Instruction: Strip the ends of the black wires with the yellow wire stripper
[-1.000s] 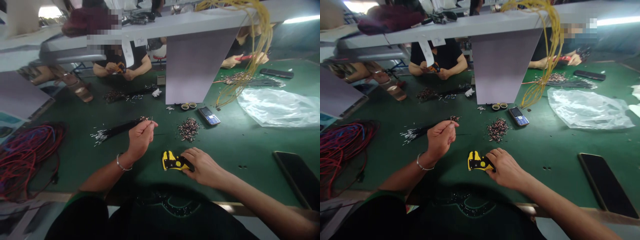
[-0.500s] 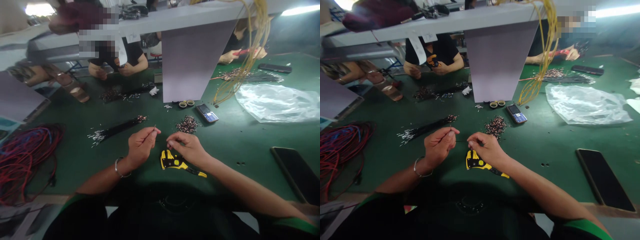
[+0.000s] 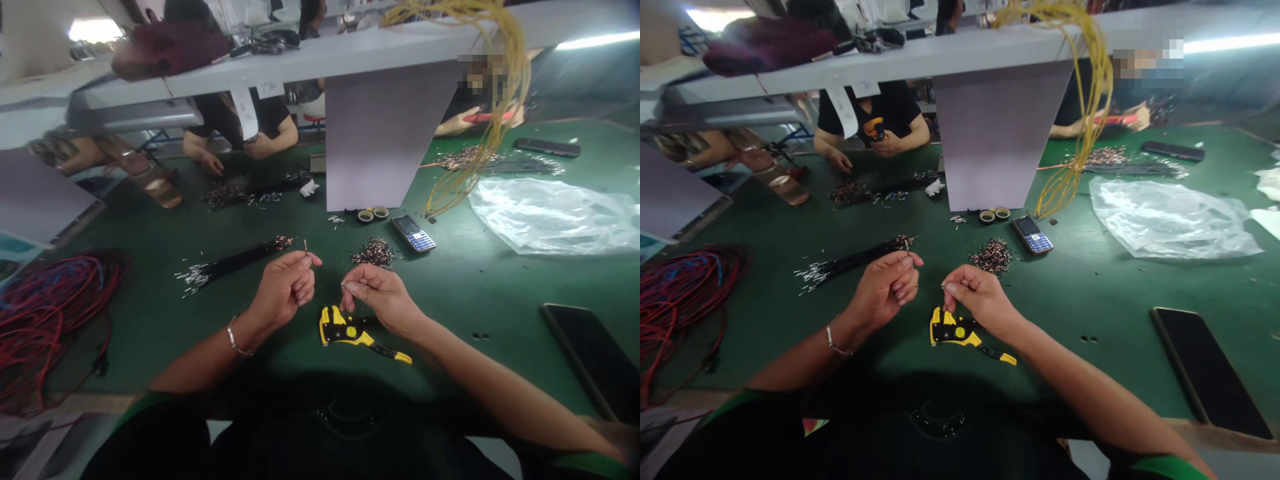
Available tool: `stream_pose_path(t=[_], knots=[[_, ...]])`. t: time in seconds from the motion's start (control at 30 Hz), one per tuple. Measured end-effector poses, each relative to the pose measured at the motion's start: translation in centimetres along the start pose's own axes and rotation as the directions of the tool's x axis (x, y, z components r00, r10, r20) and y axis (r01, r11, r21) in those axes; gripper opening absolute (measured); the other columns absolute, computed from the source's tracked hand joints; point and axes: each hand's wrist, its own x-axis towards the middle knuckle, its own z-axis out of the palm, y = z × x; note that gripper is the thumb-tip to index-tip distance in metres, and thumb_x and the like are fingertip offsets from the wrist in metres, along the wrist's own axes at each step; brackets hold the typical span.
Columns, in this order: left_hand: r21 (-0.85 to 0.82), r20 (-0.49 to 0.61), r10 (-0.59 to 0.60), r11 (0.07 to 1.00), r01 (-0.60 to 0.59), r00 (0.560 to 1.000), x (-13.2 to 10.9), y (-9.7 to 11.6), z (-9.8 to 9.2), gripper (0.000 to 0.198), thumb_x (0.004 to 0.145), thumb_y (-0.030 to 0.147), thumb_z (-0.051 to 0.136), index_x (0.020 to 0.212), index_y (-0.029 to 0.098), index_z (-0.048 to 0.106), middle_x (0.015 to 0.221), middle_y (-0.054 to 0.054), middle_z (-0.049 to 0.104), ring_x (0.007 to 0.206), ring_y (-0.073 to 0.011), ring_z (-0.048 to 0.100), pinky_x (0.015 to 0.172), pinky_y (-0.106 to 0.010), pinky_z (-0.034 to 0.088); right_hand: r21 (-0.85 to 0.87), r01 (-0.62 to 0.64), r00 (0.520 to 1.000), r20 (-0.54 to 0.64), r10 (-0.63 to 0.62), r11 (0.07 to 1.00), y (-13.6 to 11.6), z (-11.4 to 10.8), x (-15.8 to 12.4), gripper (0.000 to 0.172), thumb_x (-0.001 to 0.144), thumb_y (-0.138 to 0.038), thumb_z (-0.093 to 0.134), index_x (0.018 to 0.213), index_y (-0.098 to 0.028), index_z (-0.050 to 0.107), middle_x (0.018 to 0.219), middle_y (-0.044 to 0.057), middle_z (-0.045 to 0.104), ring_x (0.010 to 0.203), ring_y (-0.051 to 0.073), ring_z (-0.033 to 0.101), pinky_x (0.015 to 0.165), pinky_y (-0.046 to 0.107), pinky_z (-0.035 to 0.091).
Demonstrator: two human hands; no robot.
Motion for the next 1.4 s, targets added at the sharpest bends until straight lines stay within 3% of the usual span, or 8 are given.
stream_pose_path(t=[0.17, 0.27, 0.37, 0.53, 0.73, 1.13, 1.4], knots=[[-0.052, 0.033, 0.005, 0.999, -0.003, 0.999, 0.1, 0.3, 0.0, 0.012, 0.078, 0.025, 0.068, 0.081, 0.014, 0.067, 0.056, 0.004, 0.046, 0.048, -0.0065, 0.044, 0.041, -0.019, 0.036, 0.022, 0.062, 0.998, -0.013, -0.062, 0.998, 0.3, -0.3, 0.2, 0.015, 0.086, -0.031, 0.068, 0.084, -0.018, 0.062, 0.061, -0.003, 0.06, 0.055, 0.013, 0.057, 0.061, 0.032, 0.052], [0.042, 0.053, 0.03, 0.999, -0.033, 0.998, 0.2, 0.3, -0.1, 0.014, 0.076, 0.024, 0.071, 0.084, 0.013, 0.07, 0.079, -0.005, 0.062, 0.072, -0.0125, 0.06, 0.05, -0.019, 0.042, 0.012, 0.092, 0.995, -0.046, -0.092, 0.996, 0.2, -0.4, 0.2, 0.014, 0.086, -0.03, 0.068, 0.084, -0.018, 0.061, 0.059, -0.003, 0.061, 0.054, 0.013, 0.057, 0.06, 0.031, 0.051], [0.123, 0.07, -0.032, 0.992, 0.024, 0.997, 0.4, 0.2, -0.3, 0.015, 0.072, 0.022, 0.074, 0.084, 0.013, 0.071, 0.091, -0.008, 0.067, 0.084, -0.0153, 0.063, 0.052, -0.019, 0.043, -0.013, 0.101, 0.993, -0.064, -0.102, 0.995, -0.1, -0.5, 0.2, 0.013, 0.086, -0.029, 0.067, 0.084, -0.018, 0.061, 0.058, -0.003, 0.061, 0.054, 0.013, 0.058, 0.06, 0.031, 0.051], [0.16, 0.175, -0.211, 0.97, 0.183, 0.962, 0.5, -0.4, -0.4, 0.02, 0.069, 0.027, 0.076, 0.083, 0.013, 0.072, 0.074, -0.006, 0.069, 0.068, -0.0143, 0.064, 0.047, -0.02, 0.043, -0.108, 0.114, 0.99, -0.066, -0.122, 0.988, -0.6, -0.3, 0.1, 0.013, 0.085, -0.029, 0.066, 0.082, -0.018, 0.06, 0.06, -0.003, 0.061, 0.055, 0.012, 0.057, 0.059, 0.029, 0.048], [0.251, 0.163, -0.215, 0.953, 0.171, 0.963, 0.1, -1.0, -0.2, 0.015, 0.07, 0.027, 0.074, 0.074, 0.013, 0.071, 0.05, 0.0, 0.061, 0.042, -0.0068, 0.052, 0.037, -0.017, 0.032, -0.248, 0.097, 0.993, -0.041, -0.11, 0.964, -0.8, -0.2, -0.1, 0.013, 0.086, -0.03, 0.063, 0.082, -0.018, 0.06, 0.061, -0.002, 0.061, 0.055, 0.011, 0.056, 0.059, 0.028, 0.046], [0.274, 0.169, -0.26, 0.939, 0.208, 0.951, -0.3, -0.8, -0.1, 0.013, 0.066, 0.025, 0.072, 0.075, 0.015, 0.072, 0.041, 0.003, 0.056, 0.034, -0.0049, 0.042, 0.035, -0.018, 0.025, 0.027, 0.056, 0.998, 0.029, -0.057, 0.998, -0.2, -0.2, 0.1, 0.02, 0.087, -0.036, 0.068, 0.082, -0.017, 0.061, 0.061, -0.002, 0.062, 0.056, 0.013, 0.059, 0.061, 0.03, 0.049], [0.298, 0.129, -0.24, 0.935, 0.194, 0.962, -0.1, -0.9, -0.1, 0.015, 0.065, 0.024, 0.07, 0.077, 0.015, 0.075, 0.039, 0.004, 0.052, 0.034, -0.0033, 0.037, 0.038, -0.019, 0.024, 0.033, 0.046, 0.999, -0.001, -0.046, 0.998, 0.3, -0.4, 0.4, 0.024, 0.086, -0.039, 0.069, 0.079, -0.017, 0.062, 0.057, -0.002, 0.061, 0.053, 0.013, 0.058, 0.057, 0.028, 0.048]])
